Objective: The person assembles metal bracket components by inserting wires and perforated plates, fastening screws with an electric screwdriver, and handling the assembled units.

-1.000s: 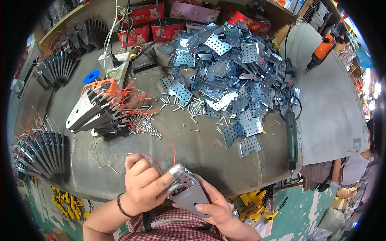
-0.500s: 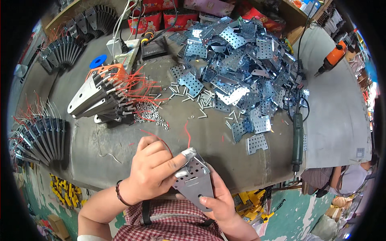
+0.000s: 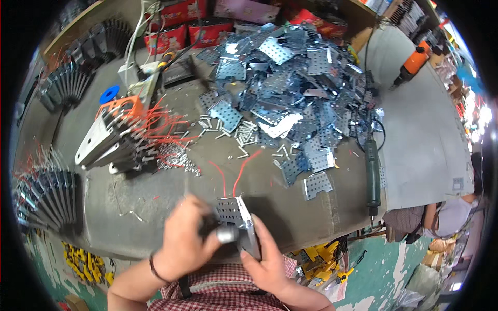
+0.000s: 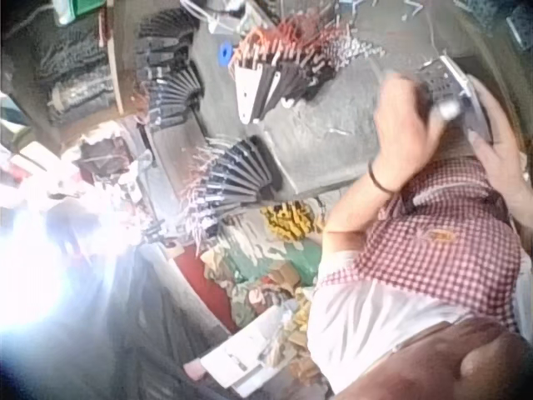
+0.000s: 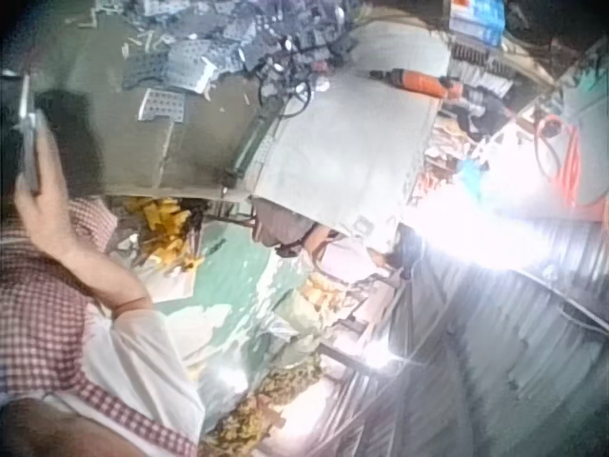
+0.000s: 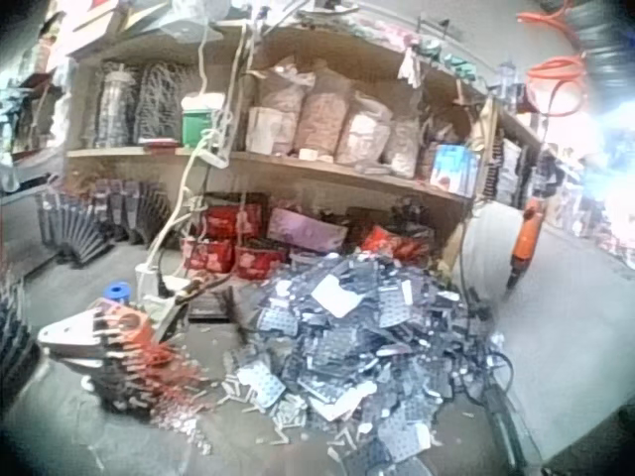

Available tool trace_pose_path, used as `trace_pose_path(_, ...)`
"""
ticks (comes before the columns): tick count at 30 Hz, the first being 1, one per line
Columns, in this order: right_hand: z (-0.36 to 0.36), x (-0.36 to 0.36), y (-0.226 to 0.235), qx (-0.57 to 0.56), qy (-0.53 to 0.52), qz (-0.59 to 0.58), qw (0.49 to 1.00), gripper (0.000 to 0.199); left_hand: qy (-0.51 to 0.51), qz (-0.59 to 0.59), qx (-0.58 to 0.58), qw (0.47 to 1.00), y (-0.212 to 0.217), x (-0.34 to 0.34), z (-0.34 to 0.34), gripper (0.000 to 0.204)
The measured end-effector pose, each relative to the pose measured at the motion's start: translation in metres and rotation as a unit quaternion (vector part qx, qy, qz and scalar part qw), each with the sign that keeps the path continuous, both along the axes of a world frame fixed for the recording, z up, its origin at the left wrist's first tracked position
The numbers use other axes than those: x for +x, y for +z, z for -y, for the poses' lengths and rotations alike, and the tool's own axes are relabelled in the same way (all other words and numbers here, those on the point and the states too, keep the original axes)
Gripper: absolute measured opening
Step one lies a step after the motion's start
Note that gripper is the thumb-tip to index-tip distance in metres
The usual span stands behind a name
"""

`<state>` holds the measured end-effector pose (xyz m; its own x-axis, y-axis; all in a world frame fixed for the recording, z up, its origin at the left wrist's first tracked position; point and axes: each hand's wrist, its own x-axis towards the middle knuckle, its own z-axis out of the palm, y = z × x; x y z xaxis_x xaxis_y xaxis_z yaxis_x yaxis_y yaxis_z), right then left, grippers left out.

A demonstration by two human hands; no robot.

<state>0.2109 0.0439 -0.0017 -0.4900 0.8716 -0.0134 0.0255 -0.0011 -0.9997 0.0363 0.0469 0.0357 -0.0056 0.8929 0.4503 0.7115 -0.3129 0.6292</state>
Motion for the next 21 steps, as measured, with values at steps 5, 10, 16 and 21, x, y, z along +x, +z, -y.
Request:
trace_pose_path(5,-0.002,-0.009,0.005,0.177,-0.061,0.04,0.982,0.065,-0.069,0.166,-0.131,0.975,-0.005,0.014,-0.001,0.012)
trace_pose_path(10,-0.082,0.088,0.009,0.304,-0.184,0.283,0.891,0.034,-0.111,0.325,-0.327,0.88,-0.018,-0.008,0.009,0.011)
trace_pose_path(16,-0.161,0.211,0.025,0.216,-0.344,0.561,0.722,0.053,-0.033,0.444,-0.353,0.823,-0.017,-0.012,0.03,0.01)
trace_pose_path(21,-0.143,0.185,0.022,0.005,-0.3,0.073,0.951,0.068,-0.002,0.4,-0.357,0.844,-0.02,-0.02,0.037,0.013)
